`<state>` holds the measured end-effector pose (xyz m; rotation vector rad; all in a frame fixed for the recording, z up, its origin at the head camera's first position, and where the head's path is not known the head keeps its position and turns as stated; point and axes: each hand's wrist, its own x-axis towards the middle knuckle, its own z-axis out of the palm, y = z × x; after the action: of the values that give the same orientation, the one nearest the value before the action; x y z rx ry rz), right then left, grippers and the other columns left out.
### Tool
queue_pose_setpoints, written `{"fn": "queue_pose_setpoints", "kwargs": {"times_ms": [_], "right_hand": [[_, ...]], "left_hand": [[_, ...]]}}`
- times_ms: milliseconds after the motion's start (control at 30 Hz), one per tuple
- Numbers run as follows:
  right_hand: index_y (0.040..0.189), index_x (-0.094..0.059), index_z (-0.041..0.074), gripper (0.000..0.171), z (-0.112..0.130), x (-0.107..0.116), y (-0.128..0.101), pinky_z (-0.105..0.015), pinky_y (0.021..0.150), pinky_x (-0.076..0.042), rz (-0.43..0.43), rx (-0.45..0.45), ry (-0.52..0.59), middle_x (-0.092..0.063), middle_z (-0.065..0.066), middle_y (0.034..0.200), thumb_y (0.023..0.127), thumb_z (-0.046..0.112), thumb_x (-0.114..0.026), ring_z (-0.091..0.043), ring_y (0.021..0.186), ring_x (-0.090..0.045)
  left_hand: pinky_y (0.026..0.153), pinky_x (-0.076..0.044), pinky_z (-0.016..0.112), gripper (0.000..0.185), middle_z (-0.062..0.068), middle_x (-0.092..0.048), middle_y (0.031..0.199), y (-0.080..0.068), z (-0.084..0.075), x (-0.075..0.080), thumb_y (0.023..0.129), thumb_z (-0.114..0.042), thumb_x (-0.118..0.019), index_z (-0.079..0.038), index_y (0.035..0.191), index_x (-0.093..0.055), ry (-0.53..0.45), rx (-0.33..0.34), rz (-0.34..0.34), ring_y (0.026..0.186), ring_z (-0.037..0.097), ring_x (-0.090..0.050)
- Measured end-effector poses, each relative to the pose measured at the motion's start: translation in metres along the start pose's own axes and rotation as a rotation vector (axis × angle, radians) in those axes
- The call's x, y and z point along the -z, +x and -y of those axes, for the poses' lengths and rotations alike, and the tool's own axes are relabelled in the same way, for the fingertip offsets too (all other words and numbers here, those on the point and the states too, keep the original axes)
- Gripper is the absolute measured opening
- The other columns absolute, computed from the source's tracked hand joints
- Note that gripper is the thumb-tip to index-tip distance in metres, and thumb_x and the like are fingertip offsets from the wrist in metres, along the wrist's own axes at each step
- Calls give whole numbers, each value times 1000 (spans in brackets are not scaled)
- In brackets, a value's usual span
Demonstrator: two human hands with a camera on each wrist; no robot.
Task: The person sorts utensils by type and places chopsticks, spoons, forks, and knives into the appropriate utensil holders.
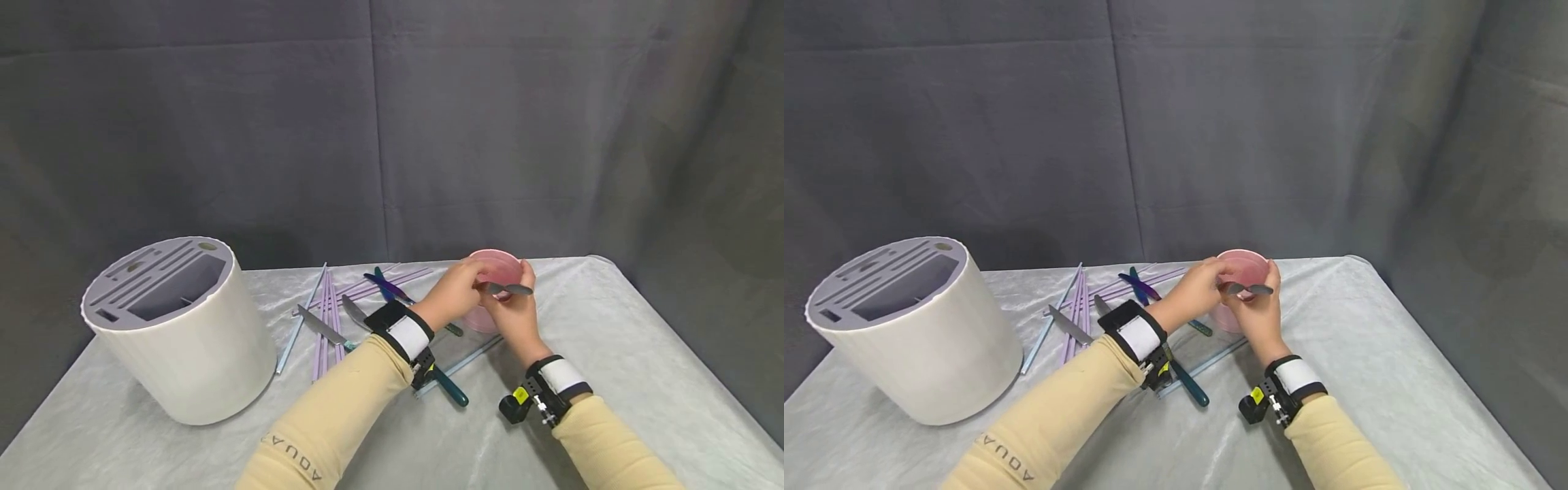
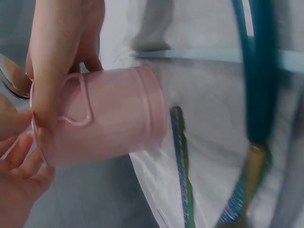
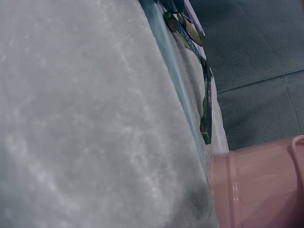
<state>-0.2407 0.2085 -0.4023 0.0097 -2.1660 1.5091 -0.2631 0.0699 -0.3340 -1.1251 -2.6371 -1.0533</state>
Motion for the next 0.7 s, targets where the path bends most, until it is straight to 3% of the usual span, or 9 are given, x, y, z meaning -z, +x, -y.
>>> {"fn": "queue_pose_setpoints", "kwargs": {"times_ms": [100,233,433,567,700], "right_hand": [[148,-9,-8,93,-1,0,1,-11,77,-43,-10,1,29,-37,-29,139,82,3,-73,-25,110,-50],[149,-9,-6,95,1,1,4,-24,92,-45,-12,-6,56,-35,-27,143,82,5,-75,-32,126,-42],[150,-8,-4,98,4,3,5,-43,104,-37,-12,-22,52,-36,-27,143,81,7,-76,-32,128,-40],[149,-7,-7,96,20,5,0,-47,106,-34,6,-46,57,-33,-31,143,82,4,-74,-37,129,-38],[148,-7,-11,94,33,6,-4,-49,106,-33,10,-53,63,-32,-34,142,82,2,-73,-40,130,-37]], "left_hand": [[92,-44,22,37,18,-59,122,-6,3,4,88,8,-58,7,125,-58,17,19,-38,106,23,-58],[100,-41,29,38,18,-59,121,-17,14,13,90,4,-61,7,128,-56,6,87,-73,116,27,-55],[85,-49,34,26,18,-66,97,-41,43,25,89,0,-63,9,114,-64,-28,284,-182,92,28,-63],[75,-49,33,15,15,-67,88,-59,55,30,89,-5,-66,8,97,-67,-39,421,-185,76,22,-59],[60,-41,25,19,5,-54,67,-73,62,32,88,-6,-67,3,72,-60,-48,454,-164,60,12,-44]]}}
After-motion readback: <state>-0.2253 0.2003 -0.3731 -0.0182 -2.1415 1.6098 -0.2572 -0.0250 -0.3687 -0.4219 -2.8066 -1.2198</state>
